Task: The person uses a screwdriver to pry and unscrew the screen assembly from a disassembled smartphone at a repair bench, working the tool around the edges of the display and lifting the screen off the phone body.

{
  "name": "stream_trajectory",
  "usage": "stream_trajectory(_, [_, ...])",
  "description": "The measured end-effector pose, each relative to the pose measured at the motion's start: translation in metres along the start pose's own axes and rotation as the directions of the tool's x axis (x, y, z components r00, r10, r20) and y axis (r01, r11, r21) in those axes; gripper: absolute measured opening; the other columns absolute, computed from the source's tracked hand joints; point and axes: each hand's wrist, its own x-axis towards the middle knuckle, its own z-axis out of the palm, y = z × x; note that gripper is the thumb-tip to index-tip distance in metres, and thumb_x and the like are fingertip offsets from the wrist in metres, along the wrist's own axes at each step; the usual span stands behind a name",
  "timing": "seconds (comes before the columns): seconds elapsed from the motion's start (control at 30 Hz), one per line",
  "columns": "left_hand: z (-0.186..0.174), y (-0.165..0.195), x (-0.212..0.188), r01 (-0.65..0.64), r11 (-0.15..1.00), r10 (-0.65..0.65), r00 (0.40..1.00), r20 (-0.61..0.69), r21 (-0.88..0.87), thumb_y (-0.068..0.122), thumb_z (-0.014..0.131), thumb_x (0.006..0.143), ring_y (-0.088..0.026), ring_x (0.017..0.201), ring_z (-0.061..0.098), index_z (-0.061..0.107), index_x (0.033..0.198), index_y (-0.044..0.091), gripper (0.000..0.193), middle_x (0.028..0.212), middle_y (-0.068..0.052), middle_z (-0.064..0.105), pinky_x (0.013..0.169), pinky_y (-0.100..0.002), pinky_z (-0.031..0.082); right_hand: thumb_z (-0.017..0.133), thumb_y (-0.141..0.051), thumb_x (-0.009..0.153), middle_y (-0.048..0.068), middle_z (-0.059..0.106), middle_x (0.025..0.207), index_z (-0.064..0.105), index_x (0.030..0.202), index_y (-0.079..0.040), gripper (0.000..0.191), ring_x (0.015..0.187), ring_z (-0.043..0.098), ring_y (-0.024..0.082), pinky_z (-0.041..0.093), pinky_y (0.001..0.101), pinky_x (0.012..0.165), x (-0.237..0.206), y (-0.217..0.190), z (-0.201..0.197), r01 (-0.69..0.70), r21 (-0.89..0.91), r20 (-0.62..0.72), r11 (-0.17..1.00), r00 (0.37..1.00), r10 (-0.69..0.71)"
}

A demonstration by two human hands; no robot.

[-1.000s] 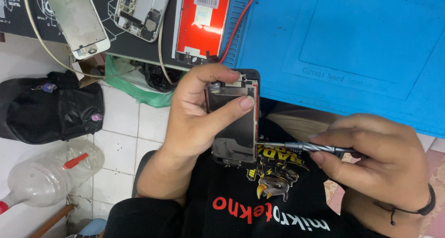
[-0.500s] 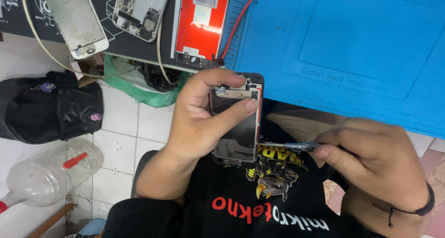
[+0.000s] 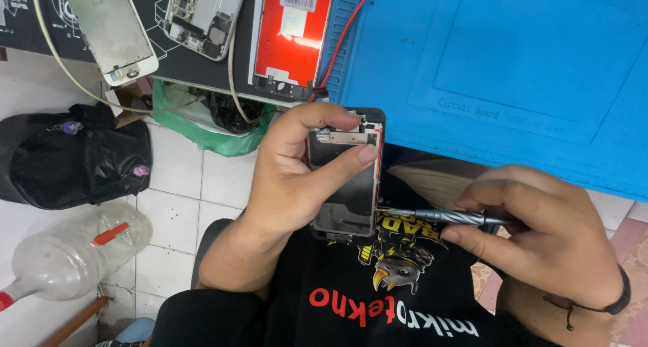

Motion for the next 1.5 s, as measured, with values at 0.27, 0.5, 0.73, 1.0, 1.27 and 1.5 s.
stream_trajectory(0.27, [0.000, -0.001, -0.002, -0.033, 0.997, 0.032, 0.999, 0.016, 0.064, -0.010, 0.076, 0.099, -0.009, 0.102, 0.069, 0.060, 0.121, 0.001, 0.029, 0.112, -0.006, 0.069, 0.091, -0.023, 0.058, 0.085, -0.023, 0.077, -0.001, 0.074, 0.082, 0.078, 0.092, -0.009, 0.023, 0.074, 0.066, 0.012, 0.050, 0.0257, 0.061, -0.002, 0.004, -0.001, -0.062, -0.003, 0.083, 0.998, 0.995, 0.062])
stream_trajectory(0.5, [0.001, -0.002, -0.004, -0.026, 0.998, 0.026, 1.000, 0.005, 0.061, -0.009, 0.076, 0.100, -0.009, 0.103, 0.068, 0.060, 0.121, 0.002, 0.029, 0.112, -0.006, 0.069, 0.092, -0.024, 0.058, 0.086, -0.026, 0.073, 0.002, 0.072, 0.085, 0.074, 0.091, -0.007, 0.029, 0.077, 0.067, 0.015, 0.051, 0.0255, 0.061, -0.001, 0.000, 0.001, 0.021, 0.016, 0.048, 1.000, 0.999, -0.021])
stream_trajectory(0.73, [-0.003, -0.002, -0.004, -0.010, 0.999, 0.009, 1.000, 0.010, 0.051, -0.009, 0.075, 0.100, -0.009, 0.101, 0.069, 0.060, 0.120, 0.002, 0.028, 0.111, -0.006, 0.070, 0.090, -0.024, 0.058, 0.087, -0.025, 0.070, 0.003, 0.073, 0.080, 0.076, 0.090, -0.006, 0.030, 0.068, 0.068, 0.015, 0.049, 0.0277, 0.056, -0.006, 0.009, 0.002, -0.016, -0.019, 0.090, 1.000, 0.996, 0.018])
stream_trajectory(1.0, [0.000, 0.005, 0.002, -0.048, 0.998, 0.044, 0.992, -0.118, -0.032, -0.013, 0.073, 0.100, -0.014, 0.105, 0.070, 0.052, 0.129, 0.001, 0.038, 0.115, -0.010, 0.069, 0.094, -0.027, 0.059, 0.080, -0.013, 0.084, 0.017, 0.067, 0.117, 0.070, 0.094, -0.001, 0.019, 0.106, 0.065, 0.027, 0.051, 0.0345, 0.089, 0.009, 0.000, 0.013, 0.076, 0.551, 0.049, 0.831, 0.991, -0.123])
stream_trajectory(1.27, [0.016, 0.014, 0.010, -0.096, 0.980, 0.070, 0.986, -0.152, -0.172, -0.013, 0.061, 0.095, -0.017, 0.108, 0.069, 0.021, 0.150, 0.013, 0.073, 0.121, -0.017, 0.066, 0.098, -0.033, 0.059, 0.077, -0.005, 0.090, 0.016, 0.066, 0.123, 0.071, 0.106, 0.006, 0.020, 0.081, 0.072, 0.015, 0.059, 0.0273, 0.069, 0.011, 0.012, 0.082, -0.214, 0.801, 0.260, 0.559, 0.966, -0.003])
stream_trajectory(1.5, [0.013, -0.004, 0.001, 0.096, 0.974, -0.110, 0.992, -0.058, -0.204, -0.011, 0.064, 0.098, -0.017, 0.123, 0.063, 0.041, 0.151, -0.004, 0.058, 0.134, -0.013, 0.064, 0.108, -0.034, 0.052, 0.076, -0.002, 0.093, 0.017, 0.065, 0.120, 0.071, 0.108, 0.008, 0.019, 0.082, 0.071, 0.016, 0.061, 0.0299, 0.068, 0.012, 0.015, 0.075, -0.147, 0.850, 0.168, 0.505, 0.986, 0.004])
